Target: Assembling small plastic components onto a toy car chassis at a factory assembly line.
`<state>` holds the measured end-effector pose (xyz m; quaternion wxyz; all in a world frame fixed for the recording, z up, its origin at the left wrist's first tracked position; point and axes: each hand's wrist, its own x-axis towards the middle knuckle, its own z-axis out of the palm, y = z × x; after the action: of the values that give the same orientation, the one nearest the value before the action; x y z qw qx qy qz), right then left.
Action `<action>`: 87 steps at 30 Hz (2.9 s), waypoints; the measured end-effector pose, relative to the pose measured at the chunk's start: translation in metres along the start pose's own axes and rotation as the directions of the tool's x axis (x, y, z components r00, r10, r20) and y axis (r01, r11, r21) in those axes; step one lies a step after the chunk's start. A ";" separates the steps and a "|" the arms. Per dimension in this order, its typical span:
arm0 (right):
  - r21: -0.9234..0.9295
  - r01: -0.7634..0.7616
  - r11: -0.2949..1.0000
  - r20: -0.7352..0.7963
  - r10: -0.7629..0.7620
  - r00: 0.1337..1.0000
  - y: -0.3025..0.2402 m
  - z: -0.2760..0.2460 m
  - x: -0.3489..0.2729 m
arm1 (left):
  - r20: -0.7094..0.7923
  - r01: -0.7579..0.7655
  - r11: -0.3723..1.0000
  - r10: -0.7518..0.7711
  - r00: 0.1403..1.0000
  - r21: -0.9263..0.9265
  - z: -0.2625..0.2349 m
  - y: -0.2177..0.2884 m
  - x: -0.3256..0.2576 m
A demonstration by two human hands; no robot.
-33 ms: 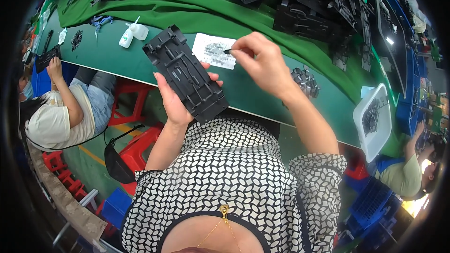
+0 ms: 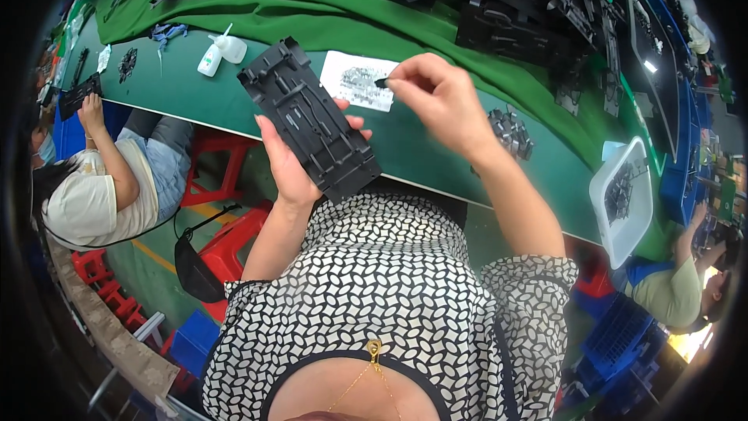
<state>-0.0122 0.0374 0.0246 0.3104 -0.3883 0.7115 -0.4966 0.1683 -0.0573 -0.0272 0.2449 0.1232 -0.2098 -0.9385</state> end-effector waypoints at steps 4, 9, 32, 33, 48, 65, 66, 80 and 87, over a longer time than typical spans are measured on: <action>0.266 -0.145 0.953 0.026 0.143 0.989 -0.007 -0.005 -0.016 | -0.043 -0.025 0.997 0.022 0.999 -0.070 0.009 0.005 0.001; -0.340 0.576 0.743 0.109 -0.577 0.809 -0.015 -0.002 -0.043 | -0.010 -0.035 0.998 0.034 0.999 -0.051 0.016 0.009 0.001; -0.536 0.806 0.251 0.388 -0.774 0.499 -0.006 0.000 -0.063 | 0.097 -0.133 0.979 0.118 0.988 0.157 0.034 0.006 -0.006; -0.532 0.808 0.253 0.395 -0.770 0.501 -0.007 0.000 -0.063 | 0.102 -0.135 0.976 0.119 0.988 0.169 0.034 0.006 -0.006; -0.514 0.819 0.254 0.415 -0.762 0.497 -0.006 0.000 -0.065 | 0.116 -0.106 0.965 0.080 0.990 0.241 0.041 0.004 -0.013; 0.297 -0.074 0.952 0.023 0.071 0.997 0.002 0.033 -0.095 | 0.440 -0.477 0.830 0.327 0.836 0.288 0.044 -0.007 -0.016; 0.306 -0.089 0.948 0.025 0.085 0.996 0.002 0.032 -0.096 | 0.444 -0.472 0.835 0.323 0.836 0.283 0.045 -0.008 -0.017; 0.112 0.010 0.994 0.034 -0.014 0.999 -0.002 0.010 -0.099 | 0.165 -0.300 0.922 0.265 0.950 0.246 0.042 -0.012 -0.015; -0.503 -0.017 0.864 -0.351 -0.186 0.918 0.040 -0.075 -0.085 | 0.043 -0.233 0.970 0.230 0.972 0.070 0.024 -0.008 -0.010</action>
<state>-0.0413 0.1537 0.0155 0.0303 -0.3803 0.8439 -0.3772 0.1657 -0.0382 -0.0083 0.3442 0.0907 -0.2619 -0.8971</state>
